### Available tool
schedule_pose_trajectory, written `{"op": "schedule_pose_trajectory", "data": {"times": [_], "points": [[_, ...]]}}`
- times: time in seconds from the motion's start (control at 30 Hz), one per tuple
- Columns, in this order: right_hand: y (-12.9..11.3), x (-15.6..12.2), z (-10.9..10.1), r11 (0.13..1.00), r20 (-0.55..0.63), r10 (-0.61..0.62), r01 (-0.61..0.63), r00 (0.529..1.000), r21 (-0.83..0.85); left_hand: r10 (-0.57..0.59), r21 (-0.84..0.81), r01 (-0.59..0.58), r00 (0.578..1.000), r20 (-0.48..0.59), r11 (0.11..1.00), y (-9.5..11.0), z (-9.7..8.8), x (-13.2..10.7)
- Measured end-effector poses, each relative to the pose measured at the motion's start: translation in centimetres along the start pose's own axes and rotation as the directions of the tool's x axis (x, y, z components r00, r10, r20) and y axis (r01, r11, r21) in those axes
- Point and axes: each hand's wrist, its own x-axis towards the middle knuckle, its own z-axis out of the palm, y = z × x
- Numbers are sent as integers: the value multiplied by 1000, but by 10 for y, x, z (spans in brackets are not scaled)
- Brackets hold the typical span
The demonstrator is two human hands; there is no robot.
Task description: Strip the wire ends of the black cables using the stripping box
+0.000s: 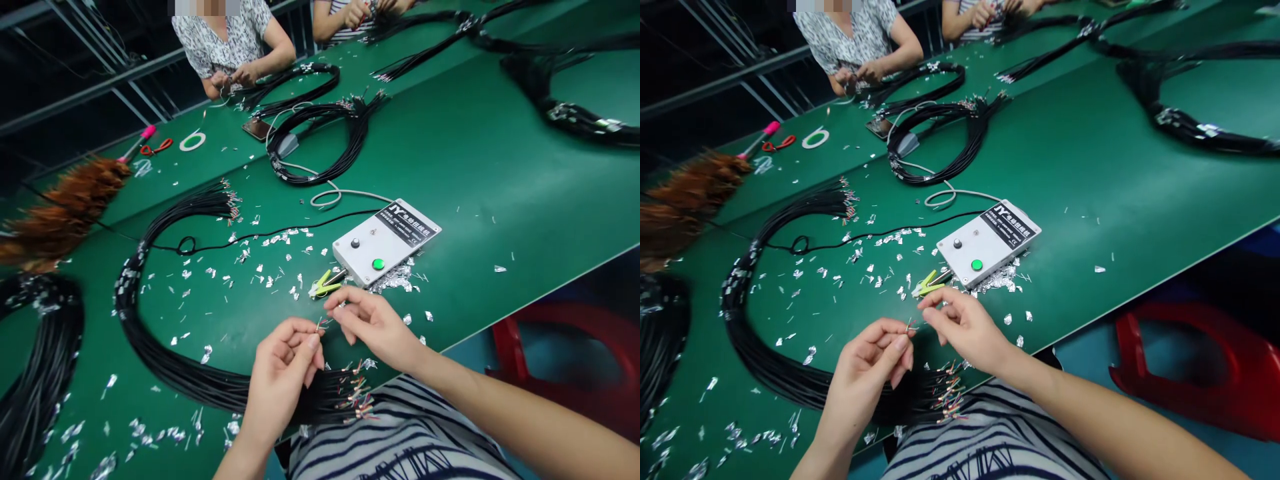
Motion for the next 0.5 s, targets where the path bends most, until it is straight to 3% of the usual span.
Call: {"op": "schedule_pose_trajectory", "data": {"times": [0.07, 0.27, 0.5], "points": [[2, -4, 6, 998, 1, 56, -56, 998, 39, 24, 16, -24, 999, -26, 1000, -4, 2, 1], [5, -5, 16, 998, -146, -24, 32, 989, 54, 164, 106, -149, 976, -143, 983, -18, 6, 2], [6, -3, 10, 977, -52, 127, -116, 990, 179, 296, 163, -279, 951, -92, 947, -21, 14, 9]]}}
